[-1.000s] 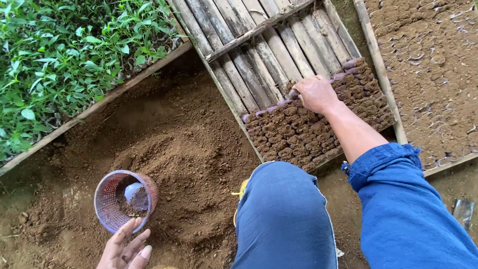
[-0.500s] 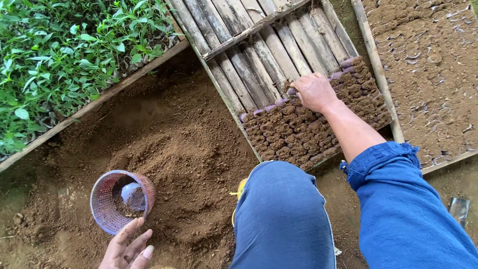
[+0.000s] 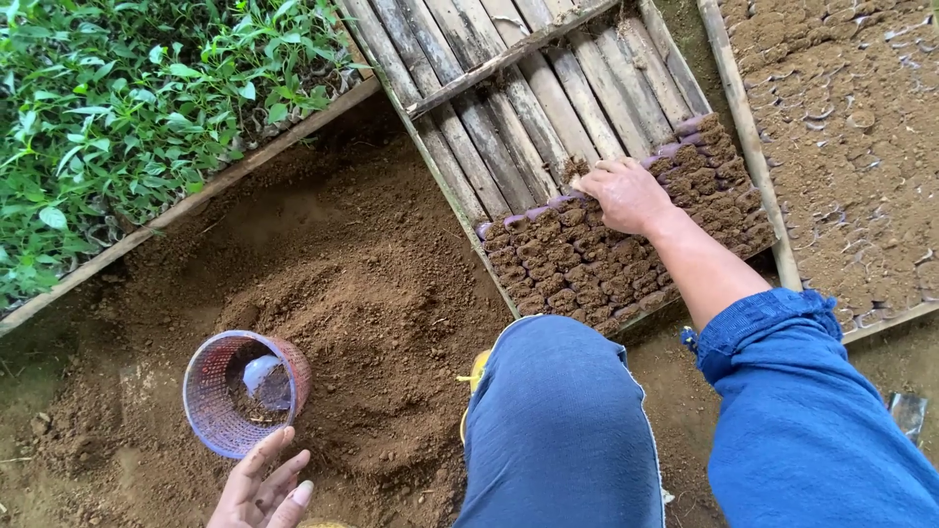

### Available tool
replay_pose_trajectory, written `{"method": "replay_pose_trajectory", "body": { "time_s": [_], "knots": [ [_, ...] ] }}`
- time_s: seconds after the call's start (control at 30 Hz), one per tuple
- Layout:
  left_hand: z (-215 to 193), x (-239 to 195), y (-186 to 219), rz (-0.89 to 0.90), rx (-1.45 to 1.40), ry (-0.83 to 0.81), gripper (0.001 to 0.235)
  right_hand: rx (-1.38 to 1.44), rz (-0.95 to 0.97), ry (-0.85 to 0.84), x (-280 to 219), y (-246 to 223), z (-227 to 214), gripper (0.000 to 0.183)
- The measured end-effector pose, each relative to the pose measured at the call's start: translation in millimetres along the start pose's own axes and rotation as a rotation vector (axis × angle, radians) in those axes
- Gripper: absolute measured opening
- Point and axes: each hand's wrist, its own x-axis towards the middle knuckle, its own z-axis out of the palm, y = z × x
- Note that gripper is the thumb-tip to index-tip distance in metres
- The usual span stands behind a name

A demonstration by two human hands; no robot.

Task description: The person sits on the ground and fills small plastic nursery pouches with soil from a nearby pile. They open each pouch, scoop soil into it, and place the filled pouch onto a wooden tray.

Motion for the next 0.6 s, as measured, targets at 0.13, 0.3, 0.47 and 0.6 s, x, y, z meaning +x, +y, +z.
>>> {"method": "replay_pose_trajectory", "body": {
  "time_s": [0.13, 0.3, 0.47, 0.6],
  "knots": [
    [2.2, -5.5, 10.3, -0.027, 0.016, 0.004, 0.080, 0.047, 0.080, -0.026, -0.4, -2.2, 1.5, 0.067],
    [2.1, -8.6, 11.0, -0.014, -0.001, 0.019, 0.078, 0.091, 0.121, -0.030, 0.0, -7.0, -1.9, 0.065],
    [-1.9, -7.4, 7.9, -0.011, 0.004, 0.017, 0.079, 0.058, 0.157, -0.043, 0.8, -3.2, 6.5, 0.060],
    [1.5, -11.8, 13.8, -0.010, -0.011, 0.025, 0.078, 0.028, 0.144, -0.058, 1.8, -0.3, 9.5, 0.058]
  ]
}}
